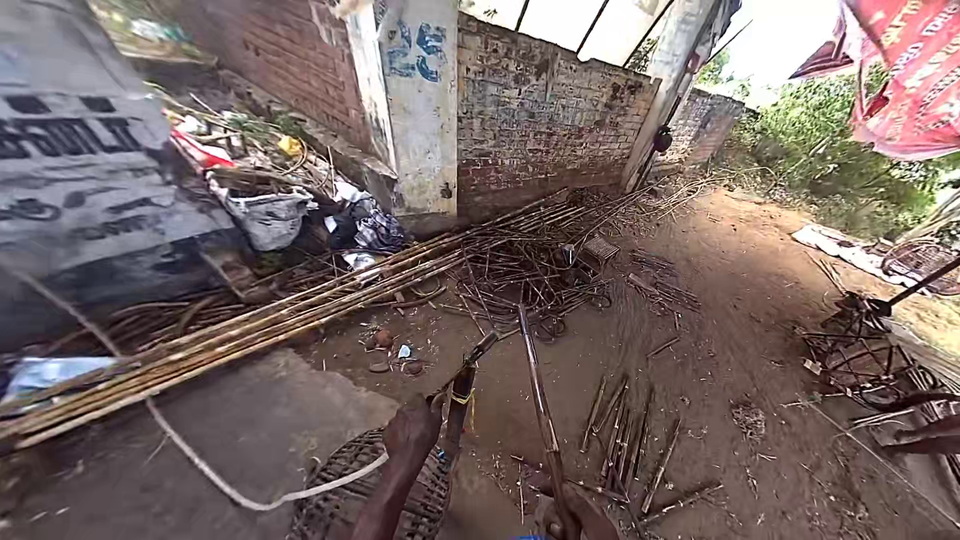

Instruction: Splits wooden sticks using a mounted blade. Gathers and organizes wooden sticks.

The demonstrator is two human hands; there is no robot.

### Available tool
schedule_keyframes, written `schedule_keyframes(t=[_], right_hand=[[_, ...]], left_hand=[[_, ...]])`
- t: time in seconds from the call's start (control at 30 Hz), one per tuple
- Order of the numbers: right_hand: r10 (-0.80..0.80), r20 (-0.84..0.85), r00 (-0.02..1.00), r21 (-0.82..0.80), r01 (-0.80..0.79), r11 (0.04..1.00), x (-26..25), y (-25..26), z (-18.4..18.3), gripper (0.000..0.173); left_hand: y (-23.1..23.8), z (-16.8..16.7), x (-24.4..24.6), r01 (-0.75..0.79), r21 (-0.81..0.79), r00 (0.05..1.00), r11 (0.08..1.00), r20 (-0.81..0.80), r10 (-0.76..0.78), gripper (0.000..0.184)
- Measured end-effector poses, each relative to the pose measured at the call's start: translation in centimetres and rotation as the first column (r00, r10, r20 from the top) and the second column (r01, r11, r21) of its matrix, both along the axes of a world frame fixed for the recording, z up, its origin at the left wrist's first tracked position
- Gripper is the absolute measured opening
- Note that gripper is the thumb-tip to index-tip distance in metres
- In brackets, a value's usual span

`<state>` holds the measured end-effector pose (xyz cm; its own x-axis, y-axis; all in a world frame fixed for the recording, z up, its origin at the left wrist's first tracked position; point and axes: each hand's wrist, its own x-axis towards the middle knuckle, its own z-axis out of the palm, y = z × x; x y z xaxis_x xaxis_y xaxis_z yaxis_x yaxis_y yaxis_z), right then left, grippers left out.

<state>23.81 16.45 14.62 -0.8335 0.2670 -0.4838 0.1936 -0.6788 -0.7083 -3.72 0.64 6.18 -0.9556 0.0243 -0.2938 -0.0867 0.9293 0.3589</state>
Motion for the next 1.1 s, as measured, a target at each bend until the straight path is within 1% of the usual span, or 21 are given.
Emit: schedule_keyframes(t=[0.07,0.1,0.17,0.23,0.4,0.47,0.67,0.77,0.9,0.93,0.97,1.0,1.03,1.07,1.1], right_hand=[[0.015,-0.05,0.999,-0.193,-0.025,0.981,-1.4,1.2,0.0,0.049],[0.02,-0.075,0.997,-0.262,-0.039,0.964,-2.0,1.7,0.1,0.05],[0.041,-0.112,0.993,-0.331,-0.076,0.941,-3.7,2.5,0.6,0.049],[0.082,-0.093,0.992,-0.295,-0.106,0.95,-5.6,2.8,1.0,0.049],[0.106,0.087,0.991,-0.02,-0.105,0.994,-9.2,2.1,1.4,0.042],[0.112,0.112,0.987,0.028,-0.116,0.993,-9.7,1.8,1.3,0.04],[0.13,0.097,0.987,0.035,-0.134,0.99,-9.5,1.7,0.9,0.038],[0.122,0.082,0.989,0.02,-0.124,0.992,-9.3,1.5,1.2,0.041],[0.11,0.075,0.991,-0.057,-0.106,0.993,-9.3,1.8,1.6,0.042],[0.115,0.078,0.99,-0.055,-0.11,0.992,-9.6,2.0,1.7,0.042],[0.126,0.088,0.988,-0.017,-0.125,0.992,-9.8,2.2,1.7,0.041],[0.147,0.11,0.983,0.081,-0.156,0.984,-10.0,2.4,1.7,0.039],[0.181,0.157,0.971,0.25,-0.216,0.944,-10.0,2.4,1.5,0.036],[0.212,0.241,0.947,0.462,-0.304,0.833,-10.0,2.2,1.4,0.035],[0.202,0.343,0.918,0.631,-0.384,0.674,-9.6,2.1,1.6,0.039]], left_hand=[[0.3,-0.4,-0.1,-0.009,-0.014,1.0,1.0,0.013,0.009,0.058],[0.5,-0.5,-0.1,-0.022,-0.014,1.0,1.0,0.019,0.022,0.057],[1.0,-0.5,-0.3,-0.068,0.008,0.997,0.998,0.042,0.067,0.059],[1.0,-0.5,-0.7,-0.106,0.037,0.992,0.994,0.075,0.103,0.061],[0.8,-1.6,-1.0,-0.127,0.097,0.989,0.987,0.085,0.119,0.061],[0.7,-1.9,-1.0,-0.122,0.101,0.99,0.987,0.084,0.114,0.061],[0.2,-2.5,-1.0,-0.107,0.177,0.994,0.978,0.054,0.099,0.061],[0.0,-2.3,-0.6,-0.08,0.14,0.997,0.987,0.03,0.076,0.063],[0.3,-2.3,-0.5,-0.032,0.051,0.999,0.998,-0.006,0.032,0.062],[0.4,-2.3,-0.6,-0.016,0.031,1.0,0.999,-0.025,0.017,0.062],[0.5,-2.4,-0.7,-0.003,0.024,0.999,1.0,-0.044,0.004,0.061],[0.5,-2.5,-0.7,0.009,0.022,0.998,1.0,-0.06,-0.008,0.059],[0.3,-2.5,-0.5,0.021,0.019,0.997,1.0,-0.069,-0.02,0.058],[-0.3,-2.4,-0.3,0.04,0.02,0.997,0.999,-0.072,-0.039,0.058],[-0.8,-2.3,-0.3,0.069,0.027,0.995,0.997,-0.075,-0.067,0.06]])
